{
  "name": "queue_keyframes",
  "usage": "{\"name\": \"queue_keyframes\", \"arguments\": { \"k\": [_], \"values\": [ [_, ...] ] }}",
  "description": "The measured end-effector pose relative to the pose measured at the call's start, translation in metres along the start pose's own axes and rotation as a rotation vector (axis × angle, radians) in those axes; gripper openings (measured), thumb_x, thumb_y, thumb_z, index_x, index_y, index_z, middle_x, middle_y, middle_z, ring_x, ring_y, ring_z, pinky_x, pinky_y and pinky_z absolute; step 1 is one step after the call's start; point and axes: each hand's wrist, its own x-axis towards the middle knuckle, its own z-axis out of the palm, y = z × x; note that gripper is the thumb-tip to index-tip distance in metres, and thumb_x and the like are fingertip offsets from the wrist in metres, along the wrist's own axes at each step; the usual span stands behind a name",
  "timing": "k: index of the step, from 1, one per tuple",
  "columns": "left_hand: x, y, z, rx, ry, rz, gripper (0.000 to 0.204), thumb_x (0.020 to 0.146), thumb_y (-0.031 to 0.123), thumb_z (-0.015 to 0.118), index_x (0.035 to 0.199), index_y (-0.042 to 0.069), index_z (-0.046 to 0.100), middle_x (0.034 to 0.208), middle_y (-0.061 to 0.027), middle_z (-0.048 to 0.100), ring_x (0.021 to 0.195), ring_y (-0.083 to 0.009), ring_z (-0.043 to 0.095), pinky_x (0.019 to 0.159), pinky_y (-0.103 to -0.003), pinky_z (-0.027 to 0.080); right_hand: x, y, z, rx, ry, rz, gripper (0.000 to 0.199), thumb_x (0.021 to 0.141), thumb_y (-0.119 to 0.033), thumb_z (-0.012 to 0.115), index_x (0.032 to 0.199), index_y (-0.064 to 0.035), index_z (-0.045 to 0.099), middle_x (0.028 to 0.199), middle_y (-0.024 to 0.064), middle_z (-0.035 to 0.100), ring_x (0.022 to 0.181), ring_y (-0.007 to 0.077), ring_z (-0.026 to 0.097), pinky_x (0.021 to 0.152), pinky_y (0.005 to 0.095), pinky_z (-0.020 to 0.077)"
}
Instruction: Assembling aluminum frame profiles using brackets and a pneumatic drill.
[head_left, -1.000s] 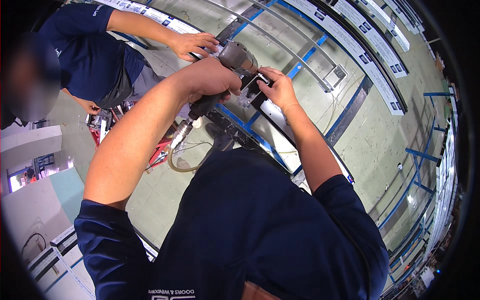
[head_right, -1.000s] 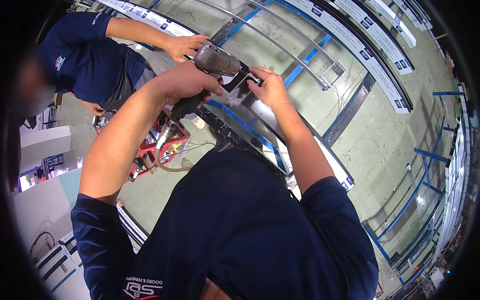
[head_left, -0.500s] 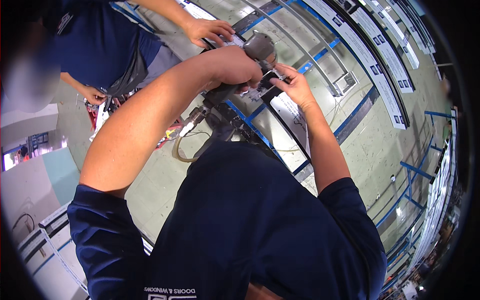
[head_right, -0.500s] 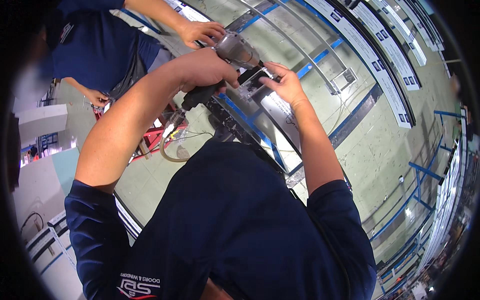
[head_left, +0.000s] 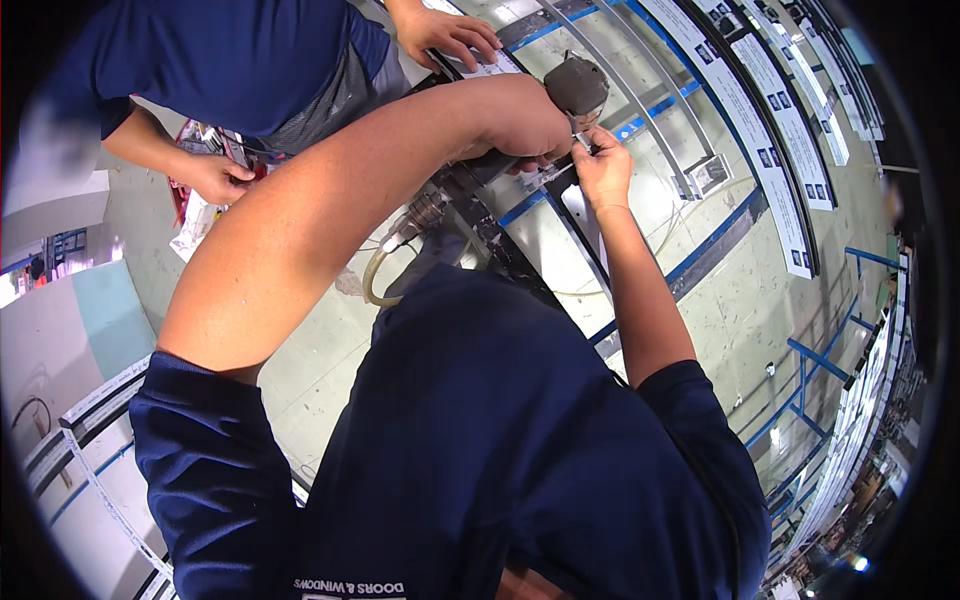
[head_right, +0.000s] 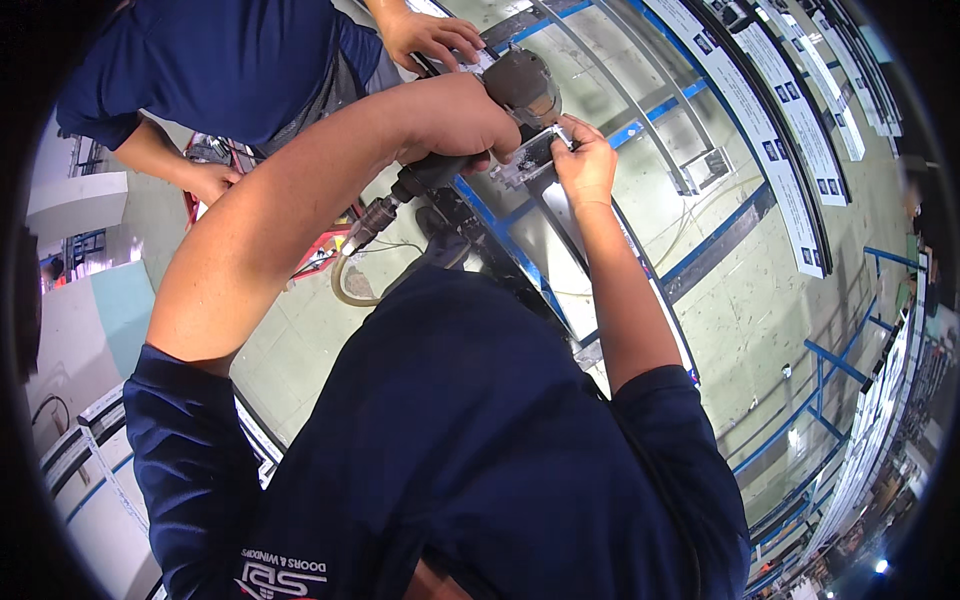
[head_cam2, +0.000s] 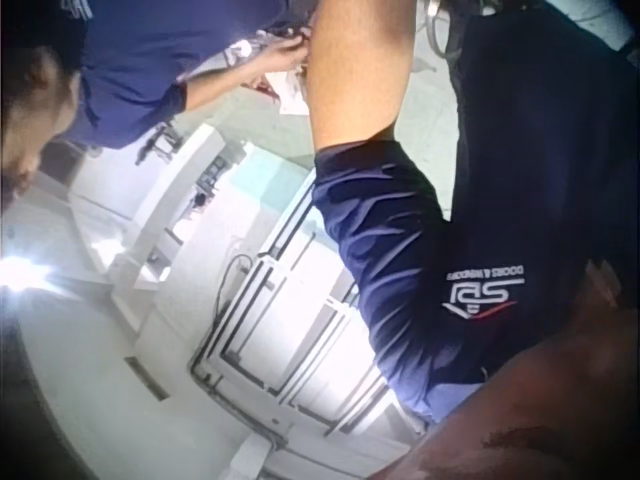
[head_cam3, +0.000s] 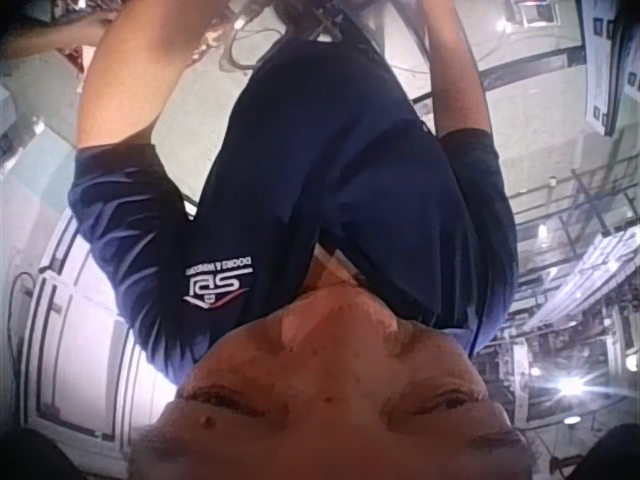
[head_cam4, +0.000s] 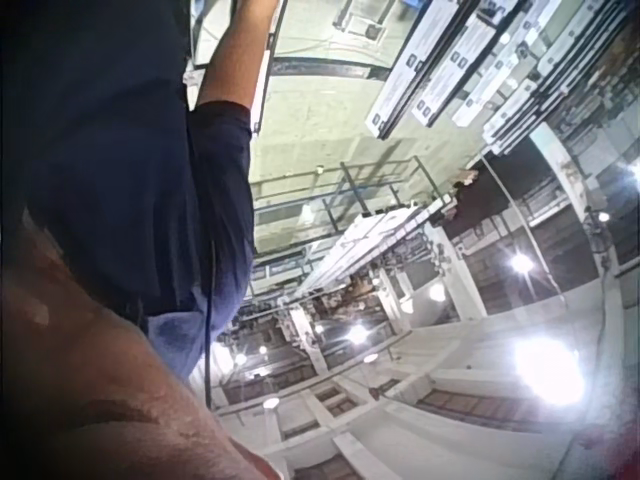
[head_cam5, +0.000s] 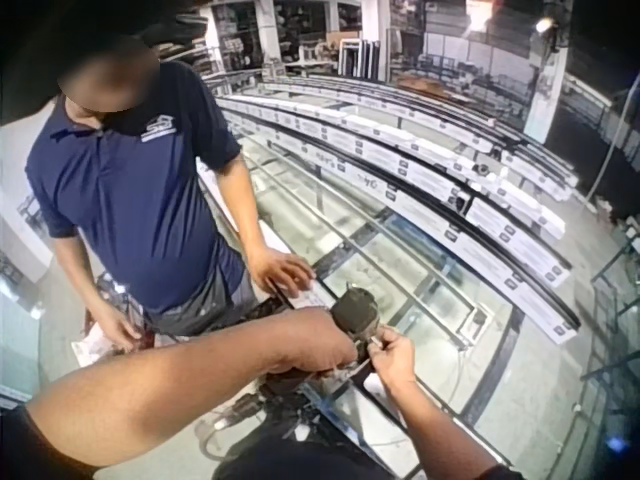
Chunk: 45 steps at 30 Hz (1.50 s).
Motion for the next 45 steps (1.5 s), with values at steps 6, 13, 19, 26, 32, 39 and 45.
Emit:
{"name": "queue_keyframes", "arguments": {
  "k": [6, 13, 19, 26, 32, 39, 45],
  "values": [
    [0.002, -0.002, 0.001, -0.027, -0.013, 0.013, 0.015, 0.076, 0.012, 0.078, 0.082, -0.001, 0.074, 0.071, -0.0099, 0.068, 0.058, -0.0179, 0.063, 0.056, -0.035, 0.050, -0.003, 0.002, -0.001, -0.039, 0.032, -0.068, 0.037, 0.084, -0.012, 0.075, 0.119, -0.0117, 0.084, 0.128, 0.0111, 0.080, 0.110, 0.0267, 0.078, 0.100, 0.0348, 0.0595],
    [0.003, -0.002, 0.003, -0.066, -0.002, 0.010, 0.015, 0.077, 0.012, 0.078, 0.082, -0.001, 0.073, 0.071, -0.0098, 0.068, 0.058, -0.0181, 0.064, 0.057, -0.034, 0.050, -0.003, -0.006, -0.007, -0.025, -0.022, 0.023, 0.038, 0.084, -0.012, 0.074, 0.121, -0.0117, 0.084, 0.128, 0.0108, 0.080, 0.107, 0.0299, 0.078, 0.096, 0.0360, 0.0602],
    [0.001, 0.000, 0.000, -0.058, 0.016, -0.012, 0.015, 0.078, 0.012, 0.078, 0.085, -0.001, 0.073, 0.071, -0.0097, 0.068, 0.058, -0.0183, 0.064, 0.057, -0.035, 0.051, -0.001, -0.016, -0.029, -0.189, -0.207, -0.110, 0.040, 0.097, -0.020, 0.070, 0.136, -0.0120, 0.076, 0.141, 0.0131, 0.074, 0.121, 0.0337, 0.074, 0.107, 0.0374, 0.0563],
    [0.003, 0.006, 0.000, 0.003, 0.007, -0.027, 0.015, 0.079, 0.012, 0.078, 0.083, -0.002, 0.074, 0.072, -0.0105, 0.069, 0.058, -0.0190, 0.065, 0.057, -0.035, 0.053, 0.001, 0.011, -0.035, 0.004, -0.330, -0.152, 0.043, 0.109, -0.019, 0.055, 0.150, -0.0111, 0.065, 0.156, 0.0156, 0.063, 0.147, 0.0355, 0.057, 0.123, 0.0378, 0.0417],
    [0.003, 0.006, -0.002, -0.016, 0.003, -0.030, 0.016, 0.079, 0.013, 0.078, 0.083, -0.002, 0.074, 0.072, -0.0112, 0.069, 0.058, -0.0190, 0.065, 0.058, -0.035, 0.053, 0.002, 0.014, -0.035, -0.002, -0.342, -0.143, 0.043, 0.110, -0.020, 0.054, 0.151, -0.0113, 0.064, 0.157, 0.0156, 0.062, 0.147, 0.0352, 0.056, 0.123, 0.0384, 0.0413],
    [0.003, 0.009, -0.002, -0.011, 0.004, -0.017, 0.017, 0.079, 0.013, 0.079, 0.084, -0.003, 0.075, 0.072, -0.0117, 0.070, 0.058, -0.0189, 0.065, 0.057, -0.036, 0.051, 0.003, 0.015, -0.034, 0.024, -0.349, -0.152, 0.044, 0.111, -0.020, 0.054, 0.152, -0.0114, 0.064, 0.157, 0.0146, 0.062, 0.148, 0.0344, 0.056, 0.124, 0.0379, 0.0410],
    [0.007, 0.006, -0.003, -0.023, -0.024, -0.026, 0.019, 0.079, 0.012, 0.081, 0.088, -0.004, 0.075, 0.071, -0.0109, 0.069, 0.058, -0.0186, 0.064, 0.055, -0.036, 0.050, 0.008, 0.033, -0.036, 0.135, -0.357, -0.153, 0.044, 0.113, -0.023, 0.053, 0.154, -0.0095, 0.062, 0.158, 0.0142, 0.063, 0.147, 0.0293, 0.058, 0.124, 0.0373, 0.0406]
  ]
}}
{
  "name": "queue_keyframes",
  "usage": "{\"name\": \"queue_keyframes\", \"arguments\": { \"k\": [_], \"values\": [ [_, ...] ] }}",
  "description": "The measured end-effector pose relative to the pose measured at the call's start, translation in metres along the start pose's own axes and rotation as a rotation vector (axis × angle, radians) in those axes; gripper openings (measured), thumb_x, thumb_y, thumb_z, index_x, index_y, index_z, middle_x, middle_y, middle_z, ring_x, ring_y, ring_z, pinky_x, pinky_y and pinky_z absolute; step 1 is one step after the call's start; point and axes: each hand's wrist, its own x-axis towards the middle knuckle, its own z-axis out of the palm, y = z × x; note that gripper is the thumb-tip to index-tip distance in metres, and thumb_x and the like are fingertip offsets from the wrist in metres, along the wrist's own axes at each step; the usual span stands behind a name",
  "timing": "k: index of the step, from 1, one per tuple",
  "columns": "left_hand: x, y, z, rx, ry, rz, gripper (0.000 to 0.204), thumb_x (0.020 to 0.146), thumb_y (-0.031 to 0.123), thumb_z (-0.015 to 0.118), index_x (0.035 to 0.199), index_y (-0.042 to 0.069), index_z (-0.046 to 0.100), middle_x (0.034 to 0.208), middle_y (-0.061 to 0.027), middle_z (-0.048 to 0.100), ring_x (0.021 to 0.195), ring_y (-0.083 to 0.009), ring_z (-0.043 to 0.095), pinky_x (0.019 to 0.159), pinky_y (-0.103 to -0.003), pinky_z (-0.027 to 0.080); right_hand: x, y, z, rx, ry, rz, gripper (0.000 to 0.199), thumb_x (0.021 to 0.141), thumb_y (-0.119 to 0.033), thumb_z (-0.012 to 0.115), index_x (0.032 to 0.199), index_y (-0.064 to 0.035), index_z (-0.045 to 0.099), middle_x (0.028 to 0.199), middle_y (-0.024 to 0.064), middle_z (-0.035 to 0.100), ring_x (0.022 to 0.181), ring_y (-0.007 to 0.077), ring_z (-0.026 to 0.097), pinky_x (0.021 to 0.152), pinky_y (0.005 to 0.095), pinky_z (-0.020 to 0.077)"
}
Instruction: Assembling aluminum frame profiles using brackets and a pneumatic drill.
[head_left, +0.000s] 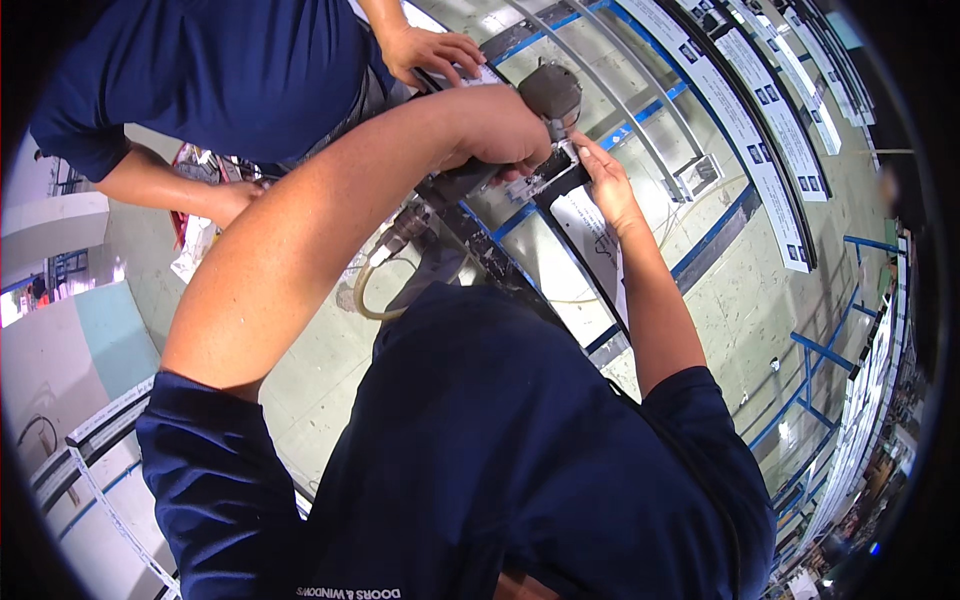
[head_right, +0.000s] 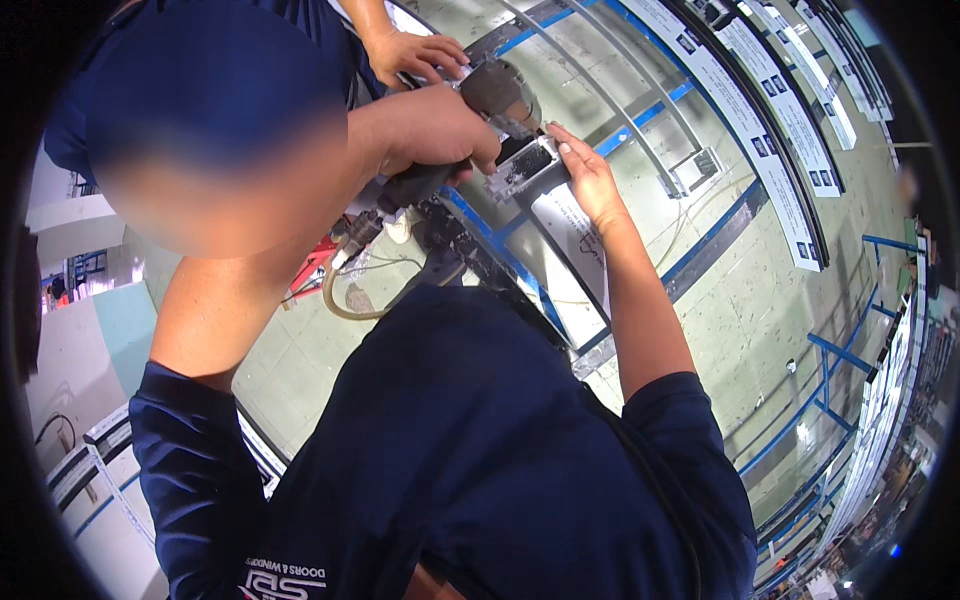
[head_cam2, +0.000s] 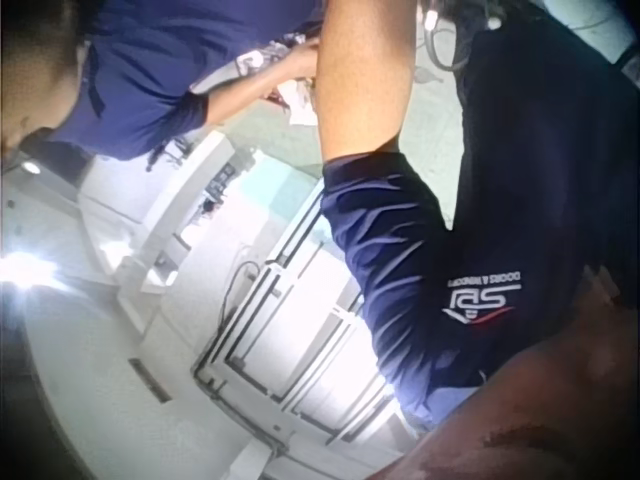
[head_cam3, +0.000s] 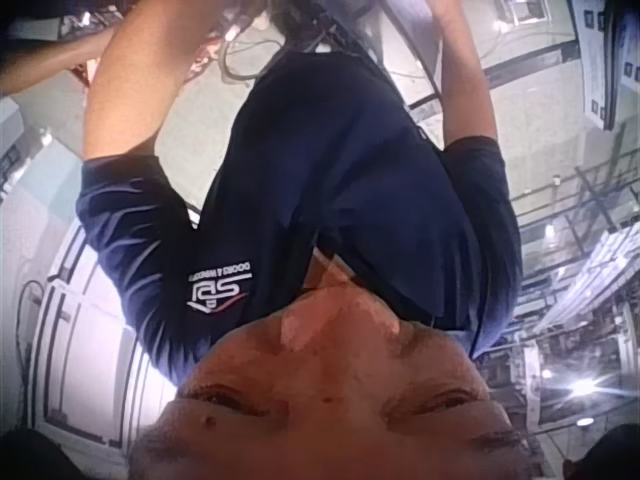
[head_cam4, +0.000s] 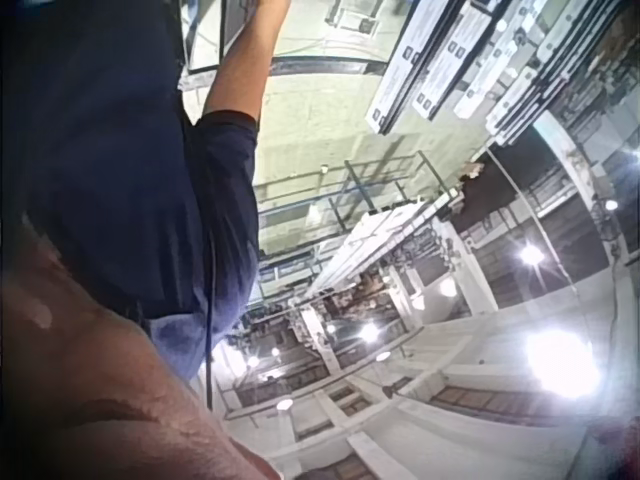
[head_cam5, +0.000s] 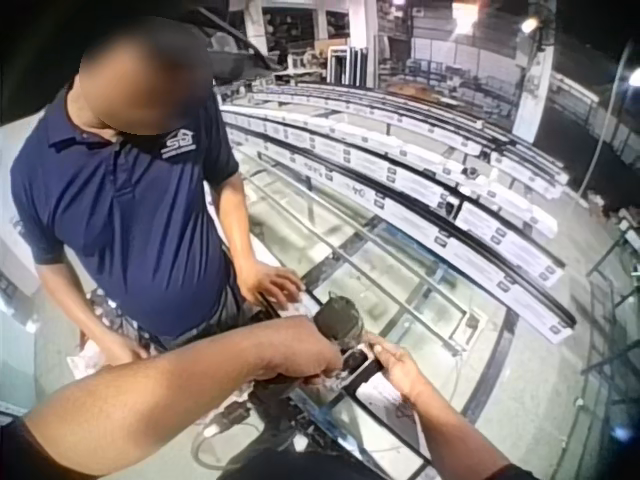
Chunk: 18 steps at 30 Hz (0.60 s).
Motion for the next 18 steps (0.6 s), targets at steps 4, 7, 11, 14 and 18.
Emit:
{"name": "queue_keyframes", "arguments": {
  "k": [4, 7, 11, 14, 18],
  "values": [
    [-0.005, 0.001, -0.006, -0.010, -0.001, -0.025, 0.019, 0.080, 0.012, 0.082, 0.088, -0.003, 0.075, 0.071, -0.0100, 0.069, 0.058, -0.0181, 0.064, 0.055, -0.035, 0.050, -0.003, -0.004, -0.006, 0.780, 0.211, 0.285, 0.042, 0.115, -0.023, 0.056, 0.153, -0.0070, 0.062, 0.152, 0.0127, 0.066, 0.142, 0.0240, 0.059, 0.119, 0.0373, 0.0449],
    [-0.002, 0.001, -0.006, -0.015, -0.028, 0.002, 0.018, 0.080, 0.012, 0.081, 0.088, -0.003, 0.075, 0.070, -0.0094, 0.068, 0.058, -0.0175, 0.064, 0.055, -0.034, 0.051, -0.014, 0.012, 0.000, 0.525, 0.285, 0.120, 0.030, 0.115, -0.015, 0.057, 0.139, -0.0007, 0.068, 0.128, 0.0084, 0.075, 0.120, 0.0176, 0.068, 0.111, 0.0326, 0.0501],
    [-0.002, 0.002, -0.004, -0.055, 0.005, -0.007, 0.006, 0.074, 0.003, 0.070, 0.076, -0.002, 0.071, 0.071, -0.0130, 0.067, 0.059, -0.0220, 0.064, 0.054, -0.037, 0.051, -0.029, 0.004, 0.008, 0.376, 0.369, 0.103, 0.025, 0.114, -0.010, 0.058, 0.134, 0.0018, 0.069, 0.123, 0.0080, 0.076, 0.115, 0.0171, 0.070, 0.107, 0.0318, 0.0531],
    [-0.003, 0.002, -0.005, -0.039, 0.008, -0.010, 0.007, 0.073, 0.003, 0.070, 0.077, -0.002, 0.071, 0.071, -0.0127, 0.068, 0.059, -0.0215, 0.065, 0.055, -0.037, 0.051, -0.036, -0.001, 0.008, 0.135, 0.413, 0.105, 0.022, 0.113, -0.006, 0.058, 0.131, 0.0019, 0.070, 0.121, 0.0084, 0.077, 0.114, 0.0164, 0.071, 0.104, 0.0308, 0.0543],
    [0.000, 0.002, -0.008, -0.007, -0.026, -0.040, 0.019, 0.083, 0.011, 0.082, 0.094, -0.003, 0.074, 0.074, -0.0073, 0.069, 0.061, -0.0153, 0.065, 0.057, -0.033, 0.053, -0.035, -0.008, 0.007, -0.003, 0.407, 0.054, 0.021, 0.108, -0.007, 0.061, 0.124, -0.0049, 0.075, 0.112, 0.0117, 0.079, 0.107, 0.0238, 0.078, 0.095, 0.0354, 0.0586]
  ]
}}
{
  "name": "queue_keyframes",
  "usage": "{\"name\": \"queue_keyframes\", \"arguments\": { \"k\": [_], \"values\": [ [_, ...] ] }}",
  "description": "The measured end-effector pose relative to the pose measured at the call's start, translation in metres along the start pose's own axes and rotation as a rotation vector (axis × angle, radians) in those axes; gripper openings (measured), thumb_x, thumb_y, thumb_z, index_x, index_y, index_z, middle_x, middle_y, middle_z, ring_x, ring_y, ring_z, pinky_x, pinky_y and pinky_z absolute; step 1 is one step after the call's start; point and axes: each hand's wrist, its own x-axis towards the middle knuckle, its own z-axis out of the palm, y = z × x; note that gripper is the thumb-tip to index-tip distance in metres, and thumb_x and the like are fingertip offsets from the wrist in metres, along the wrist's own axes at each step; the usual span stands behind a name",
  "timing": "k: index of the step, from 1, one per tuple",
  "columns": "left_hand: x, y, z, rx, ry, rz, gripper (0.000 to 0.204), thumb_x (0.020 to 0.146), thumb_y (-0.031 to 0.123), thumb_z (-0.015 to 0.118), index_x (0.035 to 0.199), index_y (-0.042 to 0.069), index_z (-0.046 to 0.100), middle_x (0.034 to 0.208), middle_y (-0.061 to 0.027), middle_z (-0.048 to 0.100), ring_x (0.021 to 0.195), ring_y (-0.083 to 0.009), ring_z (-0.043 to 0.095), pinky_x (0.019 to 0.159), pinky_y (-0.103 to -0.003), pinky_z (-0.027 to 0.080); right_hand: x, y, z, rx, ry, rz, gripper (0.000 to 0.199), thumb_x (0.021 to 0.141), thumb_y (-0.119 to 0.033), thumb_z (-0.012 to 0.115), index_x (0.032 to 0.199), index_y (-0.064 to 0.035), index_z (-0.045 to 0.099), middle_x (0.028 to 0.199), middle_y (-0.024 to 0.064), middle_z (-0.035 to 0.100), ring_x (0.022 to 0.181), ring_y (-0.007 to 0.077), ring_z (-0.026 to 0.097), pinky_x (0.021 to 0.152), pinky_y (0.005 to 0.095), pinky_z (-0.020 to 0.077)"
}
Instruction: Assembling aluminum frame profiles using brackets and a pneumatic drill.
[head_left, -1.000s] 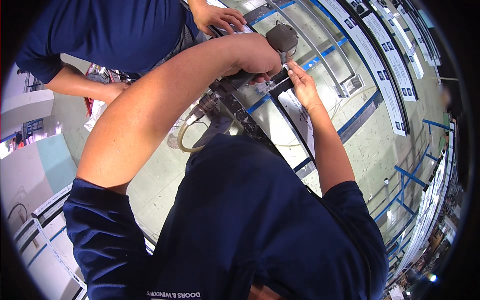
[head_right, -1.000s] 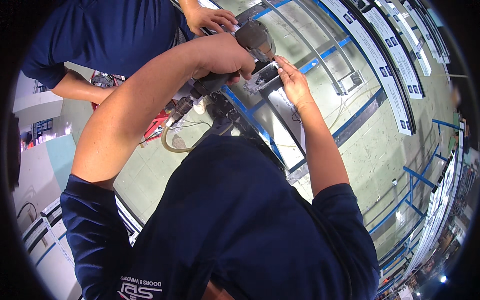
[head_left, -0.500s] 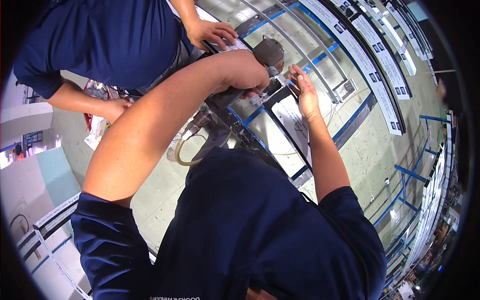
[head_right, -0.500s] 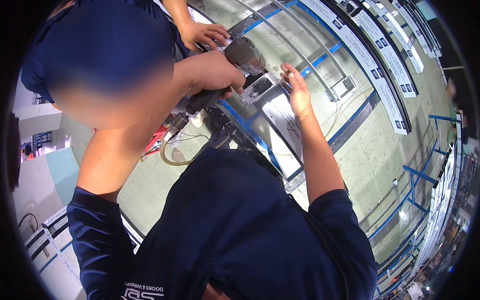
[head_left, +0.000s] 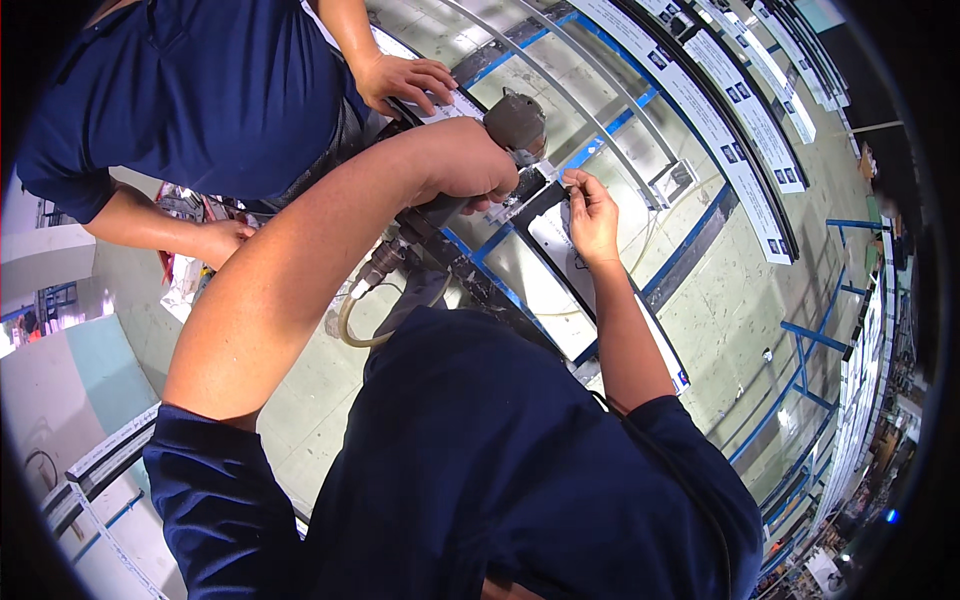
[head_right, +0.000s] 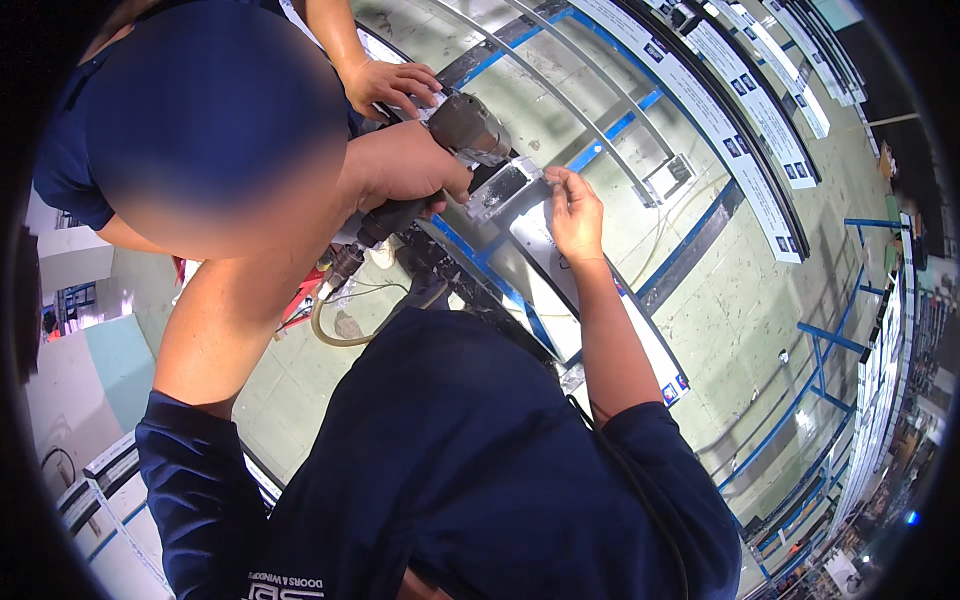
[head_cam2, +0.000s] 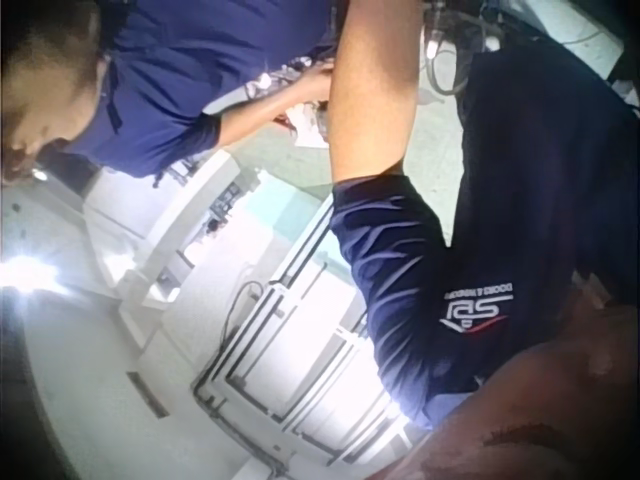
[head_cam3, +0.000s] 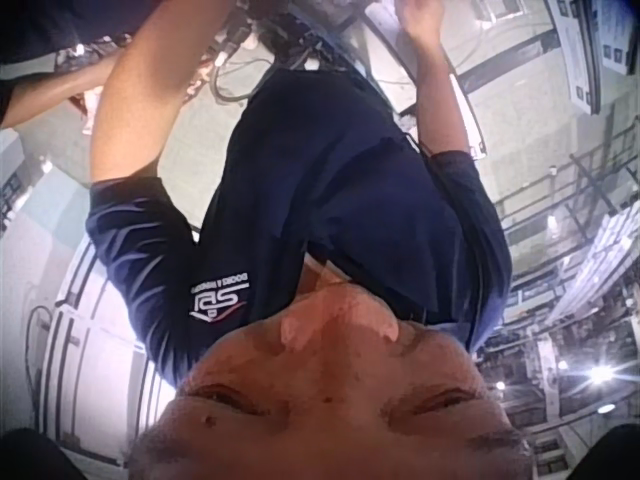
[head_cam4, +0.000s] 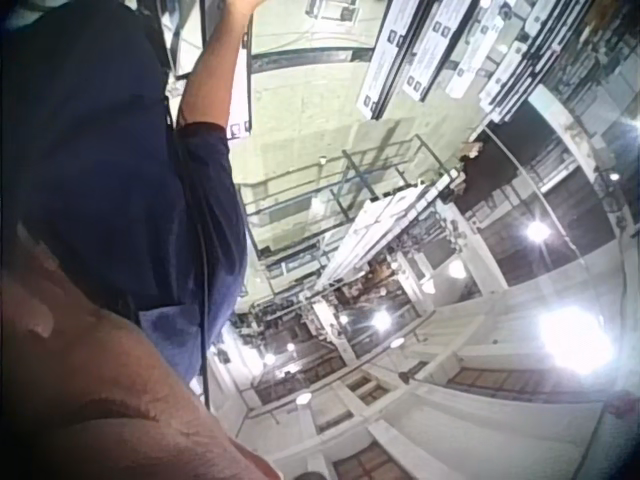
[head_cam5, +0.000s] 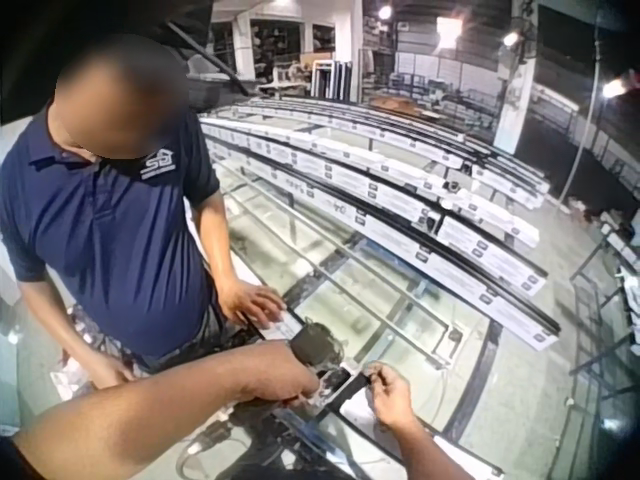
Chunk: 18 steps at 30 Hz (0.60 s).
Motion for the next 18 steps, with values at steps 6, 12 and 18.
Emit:
{"name": "queue_keyframes", "arguments": {
  "k": [6, 12, 18],
  "values": [
    [0.006, -0.011, 0.002, -0.047, 0.036, 0.040, 0.007, 0.073, 0.005, 0.071, 0.076, 0.000, 0.070, 0.072, -0.0129, 0.069, 0.059, -0.0215, 0.066, 0.057, -0.037, 0.051, 0.020, -0.027, -0.006, 0.028, -0.365, -0.106, 0.062, 0.091, -0.009, 0.080, 0.151, -0.0145, 0.064, 0.151, 0.0151, 0.061, 0.146, 0.0322, 0.054, 0.119, 0.0432, 0.0452],
    [0.005, -0.007, 0.002, 0.029, -0.006, 0.044, 0.016, 0.082, 0.010, 0.080, 0.091, -0.001, 0.074, 0.075, -0.0089, 0.070, 0.060, -0.0165, 0.066, 0.057, -0.033, 0.053, 0.038, -0.023, 0.007, 0.081, -0.396, -0.228, 0.051, 0.089, -0.014, 0.084, 0.139, -0.0118, 0.073, 0.142, 0.0168, 0.068, 0.141, 0.0350, 0.060, 0.119, 0.0419, 0.0457],
    [0.009, -0.011, 0.001, -0.007, -0.009, 0.048, 0.016, 0.080, 0.010, 0.079, 0.090, -0.001, 0.074, 0.073, -0.0089, 0.070, 0.060, -0.0168, 0.066, 0.056, -0.034, 0.051, 0.038, -0.017, 0.033, -0.180, -0.097, -0.291, 0.023, 0.091, -0.015, 0.086, 0.113, -0.0104, 0.085, 0.119, 0.0126, 0.081, 0.124, 0.0332, 0.073, 0.108, 0.0422, 0.0562]
  ]
}}
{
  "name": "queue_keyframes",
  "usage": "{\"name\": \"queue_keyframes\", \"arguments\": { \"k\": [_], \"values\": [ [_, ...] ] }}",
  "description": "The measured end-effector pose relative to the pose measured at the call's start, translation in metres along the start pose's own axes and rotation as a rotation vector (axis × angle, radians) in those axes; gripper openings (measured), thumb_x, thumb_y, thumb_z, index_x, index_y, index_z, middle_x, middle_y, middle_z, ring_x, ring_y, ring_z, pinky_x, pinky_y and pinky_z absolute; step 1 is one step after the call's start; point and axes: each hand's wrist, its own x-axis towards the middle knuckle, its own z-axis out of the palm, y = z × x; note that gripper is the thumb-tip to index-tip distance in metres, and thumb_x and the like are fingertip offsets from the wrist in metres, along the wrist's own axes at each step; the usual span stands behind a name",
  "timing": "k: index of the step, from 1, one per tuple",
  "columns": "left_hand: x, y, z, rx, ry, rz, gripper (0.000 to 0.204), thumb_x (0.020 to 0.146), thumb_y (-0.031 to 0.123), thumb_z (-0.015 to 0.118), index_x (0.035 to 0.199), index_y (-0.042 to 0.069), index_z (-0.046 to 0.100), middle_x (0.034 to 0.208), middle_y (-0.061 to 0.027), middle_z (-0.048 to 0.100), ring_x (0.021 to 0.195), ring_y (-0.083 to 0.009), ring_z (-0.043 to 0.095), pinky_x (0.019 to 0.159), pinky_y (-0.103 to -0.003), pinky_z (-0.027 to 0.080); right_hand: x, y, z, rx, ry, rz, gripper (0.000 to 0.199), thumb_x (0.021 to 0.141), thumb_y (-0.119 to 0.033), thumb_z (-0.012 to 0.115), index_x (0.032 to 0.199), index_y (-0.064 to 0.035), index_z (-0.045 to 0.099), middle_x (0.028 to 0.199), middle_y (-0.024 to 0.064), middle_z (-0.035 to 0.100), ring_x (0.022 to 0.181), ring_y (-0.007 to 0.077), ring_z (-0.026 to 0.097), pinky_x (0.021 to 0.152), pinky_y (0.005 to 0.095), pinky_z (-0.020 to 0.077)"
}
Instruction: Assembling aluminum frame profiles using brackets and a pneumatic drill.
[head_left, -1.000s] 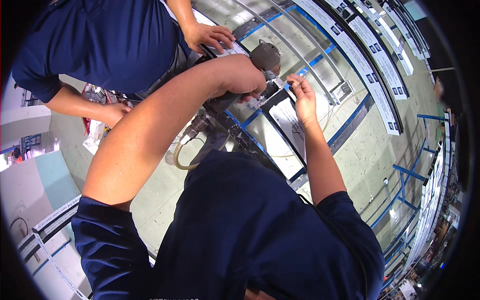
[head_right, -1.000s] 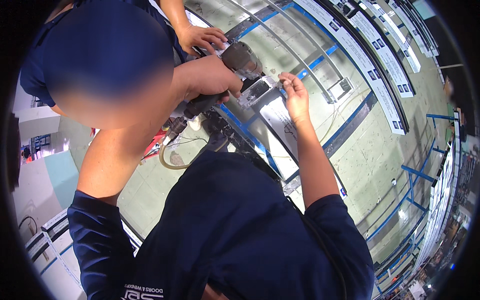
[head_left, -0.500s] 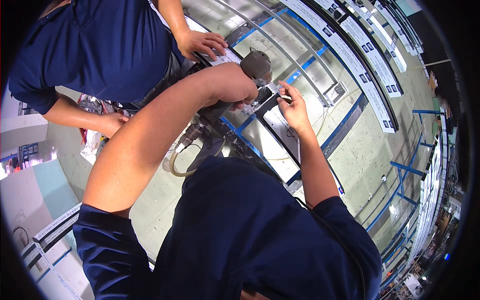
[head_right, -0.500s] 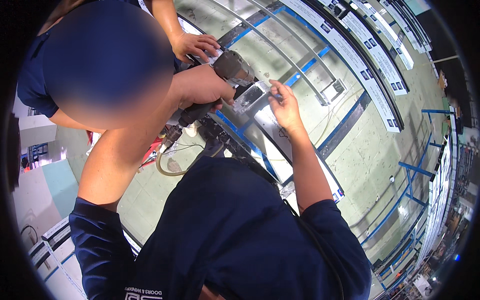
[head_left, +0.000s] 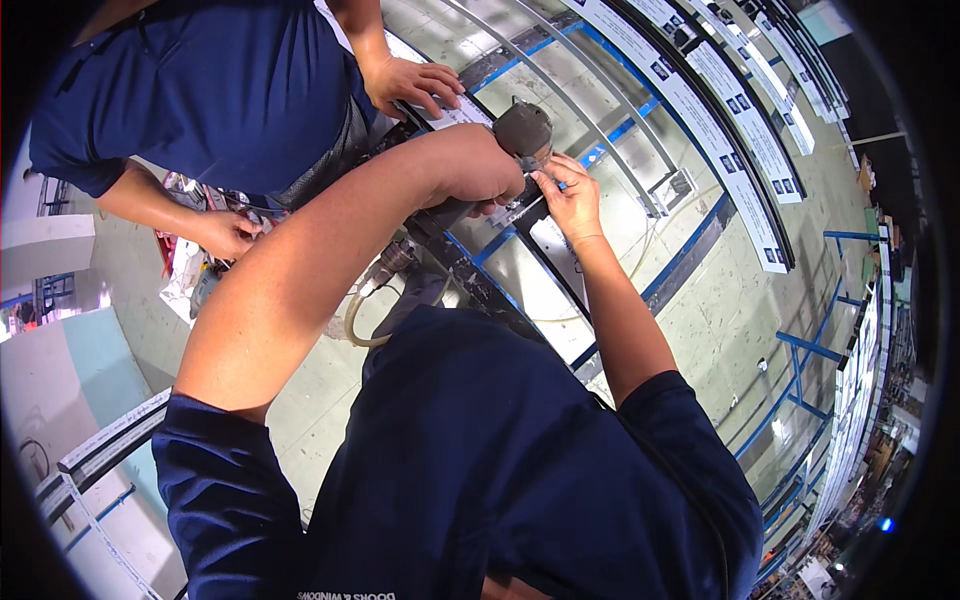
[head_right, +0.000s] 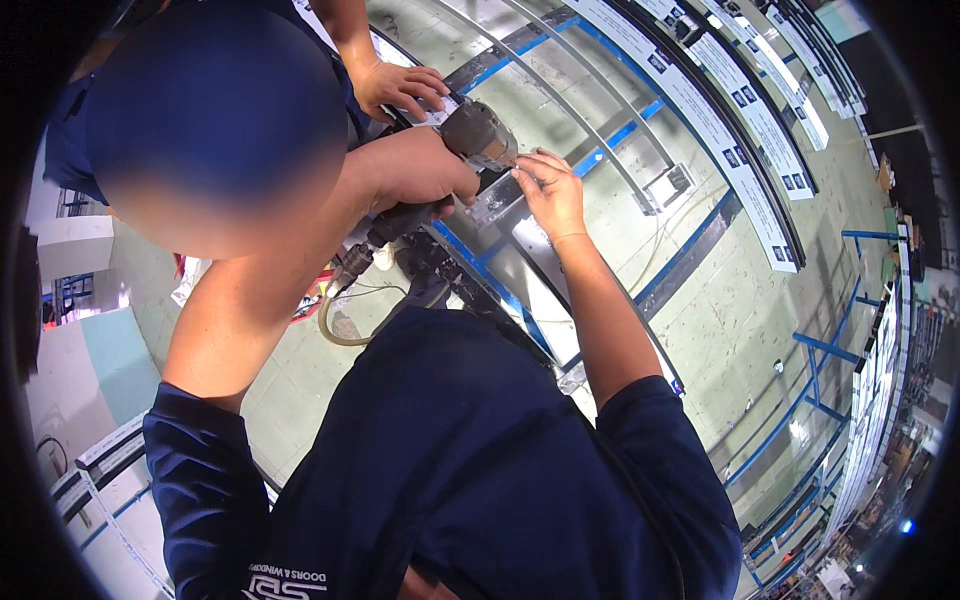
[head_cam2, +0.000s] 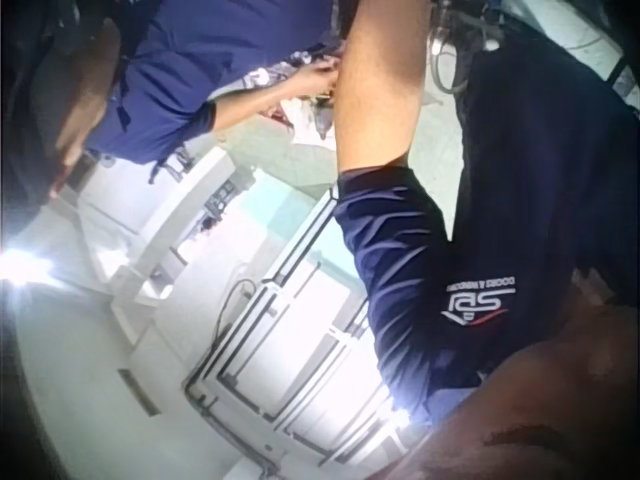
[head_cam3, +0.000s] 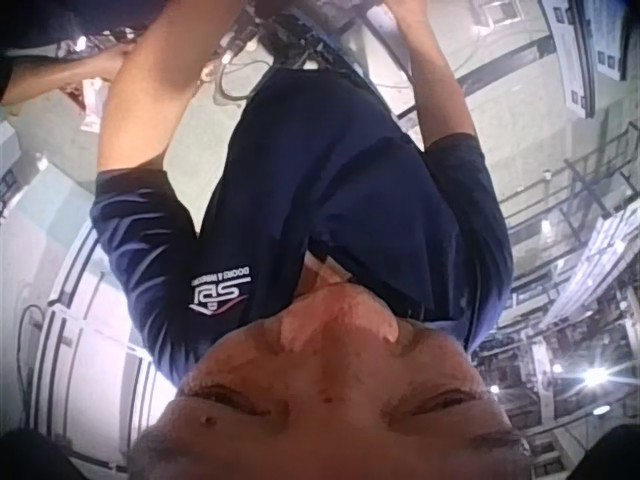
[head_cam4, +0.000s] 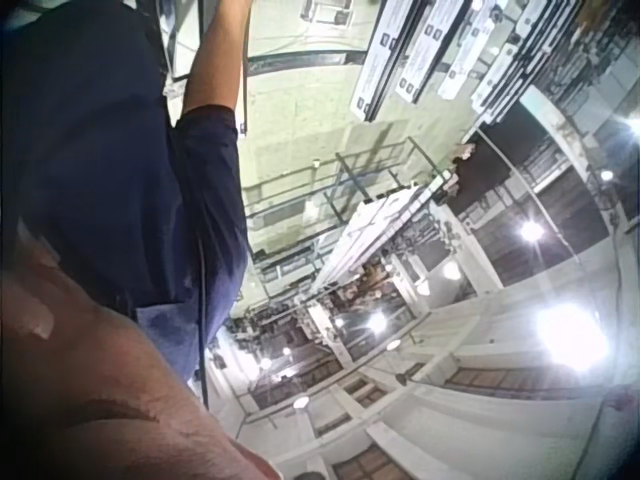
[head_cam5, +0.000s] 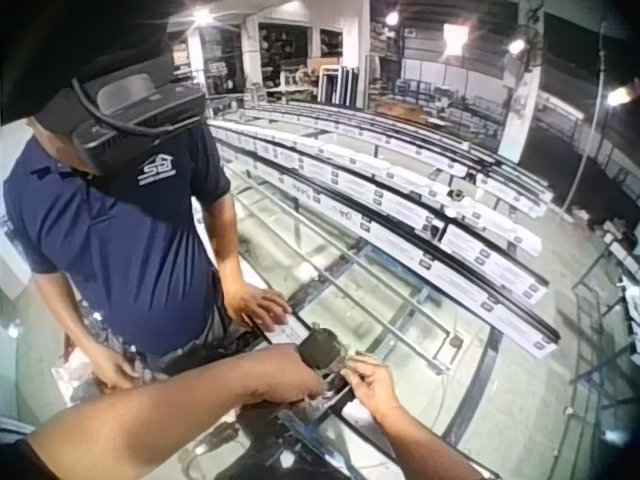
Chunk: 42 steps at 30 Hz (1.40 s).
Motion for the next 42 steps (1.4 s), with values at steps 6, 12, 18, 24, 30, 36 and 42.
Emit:
{"name": "queue_keyframes", "arguments": {
  "k": [6, 12, 18, 24, 30, 36, 42],
  "values": [
    [-0.008, 0.005, 0.002, 0.013, 0.019, 0.001, 0.016, 0.079, 0.012, 0.079, 0.089, 0.000, 0.074, 0.071, -0.0090, 0.069, 0.059, -0.0168, 0.066, 0.056, -0.033, 0.051, -0.003, 0.001, 0.004, 0.063, 0.026, 0.001, 0.019, 0.092, -0.016, 0.085, 0.109, -0.0083, 0.085, 0.117, 0.0127, 0.082, 0.120, 0.0326, 0.074, 0.106, 0.0417, 0.0572],
    [-0.008, 0.007, 0.001, 0.044, 0.049, -0.024, 0.020, 0.082, 0.013, 0.080, 0.095, -0.001, 0.073, 0.076, -0.0100, 0.071, 0.063, -0.0174, 0.069, 0.056, -0.033, 0.052, -0.004, -0.007, 0.002, 0.097, 0.010, 0.081, 0.021, 0.093, -0.018, 0.085, 0.112, -0.0089, 0.084, 0.117, 0.0120, 0.082, 0.118, 0.0309, 0.075, 0.104, 0.0403, 0.0579],
    [-0.011, 0.003, 0.004, 0.033, 0.141, 0.082, 0.013, 0.080, 0.008, 0.077, 0.085, -0.003, 0.075, 0.079, -0.0129, 0.076, 0.065, -0.0201, 0.075, 0.060, -0.037, 0.058, -0.003, -0.007, -0.003, 0.058, -0.015, 0.059, 0.022, 0.094, -0.018, 0.083, 0.115, -0.0114, 0.084, 0.118, 0.0114, 0.081, 0.116, 0.0321, 0.075, 0.104, 0.0396, 0.0576],
    [-0.009, 0.006, 0.008, 0.060, 0.178, 0.053, 0.014, 0.079, 0.010, 0.079, 0.085, -0.002, 0.076, 0.080, -0.0115, 0.077, 0.066, -0.0196, 0.075, 0.061, -0.036, 0.058, -0.003, -0.007, -0.004, 0.085, 0.000, 0.044, 0.023, 0.093, -0.018, 0.083, 0.114, -0.0107, 0.084, 0.119, 0.0110, 0.081, 0.115, 0.0323, 0.075, 0.103, 0.0396, 0.0578],
    [-0.015, -0.001, 0.010, 0.069, 0.173, 0.184, 0.021, 0.079, 0.013, 0.082, 0.095, 0.000, 0.076, 0.082, -0.0117, 0.078, 0.067, -0.0202, 0.074, 0.062, -0.036, 0.057, -0.003, -0.001, -0.018, 0.277, -0.074, 0.065, 0.039, 0.094, 0.000, 0.062, 0.129, -0.0088, 0.077, 0.125, 0.0144, 0.078, 0.115, 0.0299, 0.075, 0.103, 0.0370, 0.0562],
    [-0.021, -0.003, 0.007, 0.004, 0.160, 0.170, 0.022, 0.078, 0.013, 0.081, 0.094, -0.001, 0.075, 0.078, -0.0099, 0.075, 0.065, -0.0175, 0.071, 0.062, -0.035, 0.056, 0.001, 0.034, -0.013, 0.658, -0.260, 0.429, 0.029, 0.112, -0.019, 0.060, 0.133, -0.0058, 0.076, 0.125, 0.0072, 0.078, 0.116, 0.0180, 0.069, 0.108, 0.0326, 0.0498],
    [-0.035, -0.027, 0.005, -0.031, 0.273, 0.273, 0.019, 0.080, 0.014, 0.081, 0.091, 0.000, 0.074, 0.076, -0.0051, 0.073, 0.066, -0.0134, 0.069, 0.065, -0.032, 0.054, 0.008, 0.045, -0.004, 0.669, -0.337, 0.470, 0.028, 0.114, -0.023, 0.060, 0.131, -0.0086, 0.077, 0.113, 0.0028, 0.076, 0.111, 0.0144, 0.065, 0.105, 0.0285, 0.0479]
  ]
}}
